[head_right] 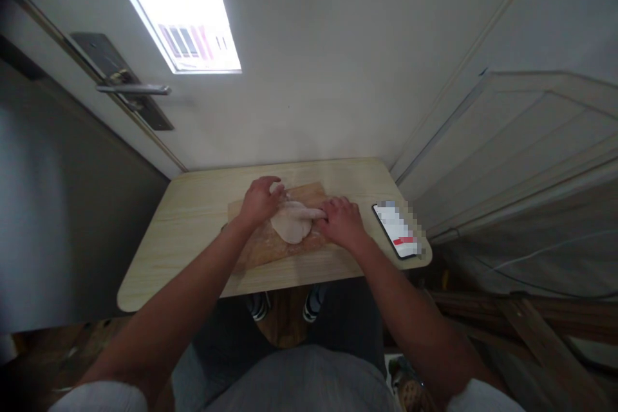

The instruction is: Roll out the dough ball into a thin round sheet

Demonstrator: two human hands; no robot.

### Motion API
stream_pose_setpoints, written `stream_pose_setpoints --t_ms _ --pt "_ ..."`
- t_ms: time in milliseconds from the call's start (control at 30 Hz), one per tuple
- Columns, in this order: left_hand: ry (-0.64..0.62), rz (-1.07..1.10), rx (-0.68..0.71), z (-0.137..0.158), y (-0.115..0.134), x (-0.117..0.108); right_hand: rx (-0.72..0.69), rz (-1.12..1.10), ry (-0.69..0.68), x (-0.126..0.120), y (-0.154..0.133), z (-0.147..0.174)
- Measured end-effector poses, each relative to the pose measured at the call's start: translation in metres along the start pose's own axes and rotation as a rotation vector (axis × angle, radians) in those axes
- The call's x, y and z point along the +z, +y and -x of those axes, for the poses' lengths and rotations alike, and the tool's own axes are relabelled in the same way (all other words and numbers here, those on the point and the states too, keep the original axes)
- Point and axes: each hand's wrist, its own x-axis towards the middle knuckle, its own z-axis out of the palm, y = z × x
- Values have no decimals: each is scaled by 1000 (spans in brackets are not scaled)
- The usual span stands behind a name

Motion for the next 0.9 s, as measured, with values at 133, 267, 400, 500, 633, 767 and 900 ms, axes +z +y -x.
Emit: stream_pose_setpoints --t_ms 133,267,400,500,633,767,900 --pt "-108 -84 -11 0 4 13 109 -21 50 10 -6 5" --pt "-120 -118 -5 -1 7 16 171 -36 106 14 -12 3" --pt "-161 -113 19 -6 9 19 306 10 109 14 -12 -3" --pt "-173 -79 43 -8 11 21 350 50 123 16 -9 -5" --pt "-197 -130 29 -7 15 23 338 63 137 18 -7 -6" --pt "-223 -211 29 -3 15 22 317 63 209 21 -9 -9" --pt "-231 -256 24 -1 13 24 287 33 252 24 -8 -13"
